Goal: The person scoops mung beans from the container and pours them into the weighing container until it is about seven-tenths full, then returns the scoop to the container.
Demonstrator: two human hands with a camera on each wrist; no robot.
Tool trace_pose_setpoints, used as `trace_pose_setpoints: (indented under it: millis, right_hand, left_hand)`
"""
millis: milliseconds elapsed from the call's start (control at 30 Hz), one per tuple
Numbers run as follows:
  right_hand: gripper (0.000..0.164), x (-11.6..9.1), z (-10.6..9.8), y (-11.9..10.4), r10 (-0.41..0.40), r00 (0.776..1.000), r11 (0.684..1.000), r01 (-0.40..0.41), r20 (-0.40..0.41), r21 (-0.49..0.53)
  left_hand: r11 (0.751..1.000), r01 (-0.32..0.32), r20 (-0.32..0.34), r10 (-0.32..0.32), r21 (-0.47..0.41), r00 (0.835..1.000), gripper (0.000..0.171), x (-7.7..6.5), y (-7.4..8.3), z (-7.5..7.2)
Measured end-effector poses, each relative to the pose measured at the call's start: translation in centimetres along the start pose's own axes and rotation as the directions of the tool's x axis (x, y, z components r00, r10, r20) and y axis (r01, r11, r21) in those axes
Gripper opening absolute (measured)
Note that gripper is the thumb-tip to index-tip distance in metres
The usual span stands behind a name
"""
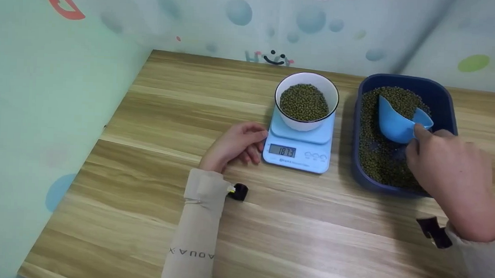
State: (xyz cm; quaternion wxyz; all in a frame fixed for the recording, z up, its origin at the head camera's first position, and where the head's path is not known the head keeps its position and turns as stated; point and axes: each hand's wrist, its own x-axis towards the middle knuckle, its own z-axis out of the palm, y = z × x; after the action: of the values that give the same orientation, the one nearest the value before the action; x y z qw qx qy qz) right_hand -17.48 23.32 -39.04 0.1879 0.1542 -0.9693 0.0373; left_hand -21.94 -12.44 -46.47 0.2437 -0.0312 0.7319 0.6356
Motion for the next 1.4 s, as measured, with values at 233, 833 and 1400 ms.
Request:
trace_pose_setpoints:
  millis: [233,833,1400]
  right_hand:
    - [0.028,0.3,0.3,1.3,0.107,0.963,0.987,-0.132,0.246,0.089]
    - [0.041,-1.1,1.8,0.8,0.059,0.987,0.998,-0.061,0.147,0.009]
    - [0.038,0.0,3.0,2.7,0.203,0.962,0.957,-0.235,0.183,0.173]
  left_hand:
    - [1.000,-0.005,0.008,0.005,-0.024,1.000,0.031,0.0,0.0,0.0]
    - [1.000,0.007,0.009,-0.007,-0.005,1.000,0.031,-0.2,0.2,-0.1]
    - [0.999,0.024,0.043,-0.023,-0.032,0.999,0.034,-0.5,0.7,0.0]
